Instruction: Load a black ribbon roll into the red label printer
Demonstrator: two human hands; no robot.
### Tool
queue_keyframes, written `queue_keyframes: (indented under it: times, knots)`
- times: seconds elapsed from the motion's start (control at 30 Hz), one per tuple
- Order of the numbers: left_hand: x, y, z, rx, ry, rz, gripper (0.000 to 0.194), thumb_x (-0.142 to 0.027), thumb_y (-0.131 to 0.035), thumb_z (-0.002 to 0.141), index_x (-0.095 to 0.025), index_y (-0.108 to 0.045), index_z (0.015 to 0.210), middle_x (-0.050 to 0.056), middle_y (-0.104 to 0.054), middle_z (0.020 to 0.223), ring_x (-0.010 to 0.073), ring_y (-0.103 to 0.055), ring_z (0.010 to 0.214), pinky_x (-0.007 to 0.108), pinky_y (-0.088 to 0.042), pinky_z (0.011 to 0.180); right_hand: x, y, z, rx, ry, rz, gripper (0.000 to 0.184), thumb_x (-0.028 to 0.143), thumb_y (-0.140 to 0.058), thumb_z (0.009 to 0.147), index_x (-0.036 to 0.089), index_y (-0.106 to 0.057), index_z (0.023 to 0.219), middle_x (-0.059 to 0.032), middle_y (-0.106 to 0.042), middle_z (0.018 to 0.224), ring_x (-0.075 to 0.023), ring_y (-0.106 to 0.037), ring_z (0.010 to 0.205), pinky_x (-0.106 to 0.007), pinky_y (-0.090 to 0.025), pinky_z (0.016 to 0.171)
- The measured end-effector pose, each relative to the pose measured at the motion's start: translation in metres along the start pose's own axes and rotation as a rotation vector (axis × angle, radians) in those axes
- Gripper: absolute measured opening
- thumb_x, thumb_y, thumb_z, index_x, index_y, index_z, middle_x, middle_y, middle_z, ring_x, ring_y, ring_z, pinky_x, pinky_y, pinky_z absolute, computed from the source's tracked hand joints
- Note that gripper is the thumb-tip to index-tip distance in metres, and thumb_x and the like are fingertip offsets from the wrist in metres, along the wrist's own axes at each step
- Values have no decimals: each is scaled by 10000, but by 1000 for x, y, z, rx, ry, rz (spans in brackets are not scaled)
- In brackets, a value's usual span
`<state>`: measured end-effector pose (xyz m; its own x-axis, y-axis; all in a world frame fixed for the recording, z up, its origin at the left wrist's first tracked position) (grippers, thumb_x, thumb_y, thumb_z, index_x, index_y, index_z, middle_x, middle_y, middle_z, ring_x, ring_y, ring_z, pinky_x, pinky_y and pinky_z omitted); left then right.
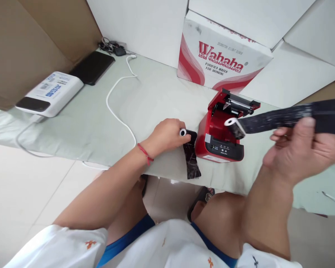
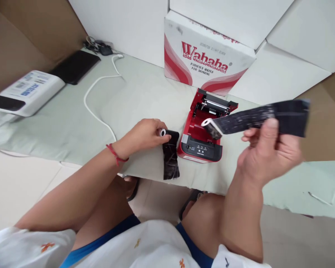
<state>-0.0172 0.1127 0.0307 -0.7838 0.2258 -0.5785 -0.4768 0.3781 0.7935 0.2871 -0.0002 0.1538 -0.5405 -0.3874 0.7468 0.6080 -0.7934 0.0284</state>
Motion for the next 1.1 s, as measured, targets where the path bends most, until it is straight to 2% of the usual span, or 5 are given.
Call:
queue_keyframes:
  times: [0.27, 0.53, 0.7, 0.83, 1.1]
  knots:
    - [27, 50, -11, -275, -1, -689, 270, -403, -703, 863, -222, -594, 696, -41, -448, 651, 138, -380, 666, 331, -294, 660, -16, 70, -4, -89, 143, -137, 215, 296, -796, 1040, 274, -824, 828, -16, -662, 723, -209, -660, 581, -425, -549, 570]
    - [11, 40, -14, -153, -119, -1170, 408, -441, -934, 769, -215, -595, 746, -42, -460, 727, 95, -326, 641, 281, -260, 604, -19, 41, -97, 967, -11, -196, 372, 599, -826, 1032, 280, -963, 1166, -78, -902, 988, -152, -655, 532, -312, -558, 494]
    - [-20, 29, -24, 14, -267, -1245, 566, -619, -1044, 780, -205, -659, 809, -29, -571, 753, 108, -463, 670, 273, -344, 619, 7, 52, -77, 717, 8, -81, 403, 523, -608, 1186, 306, -936, 1274, -82, -887, 983, -156, -533, 559, -362, -455, 529]
    - [-56, 1, -35, 267, -391, -1178, 621, -688, -1058, 771, -194, -702, 896, -23, -649, 785, 126, -564, 724, 279, -433, 667, 44, 27, -68, 558, 89, -43, 273, 216, -780, 1074, 368, -936, 1240, -42, -889, 1050, -242, -762, 866, -404, -532, 709]
    - [-81, -33, -39, 373, -431, -1168, 585, -633, -1042, 802, -196, -667, 908, -76, -533, 732, 97, -447, 670, 272, -332, 606, 86, -50, -88, 1025, 342, -354, 369, 328, -801, 1099, 362, -805, 1467, -37, -884, 1281, -221, -772, 1077, -415, -636, 940]
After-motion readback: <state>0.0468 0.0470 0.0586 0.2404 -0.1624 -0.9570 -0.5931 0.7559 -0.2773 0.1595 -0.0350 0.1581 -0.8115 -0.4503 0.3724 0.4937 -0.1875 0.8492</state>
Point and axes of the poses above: each hand's wrist, its own z-axis towards the middle knuckle, its own y-axis out of the back of the hand, x = y × z, the point moved 10 cm from there along z, towards the middle knuckle
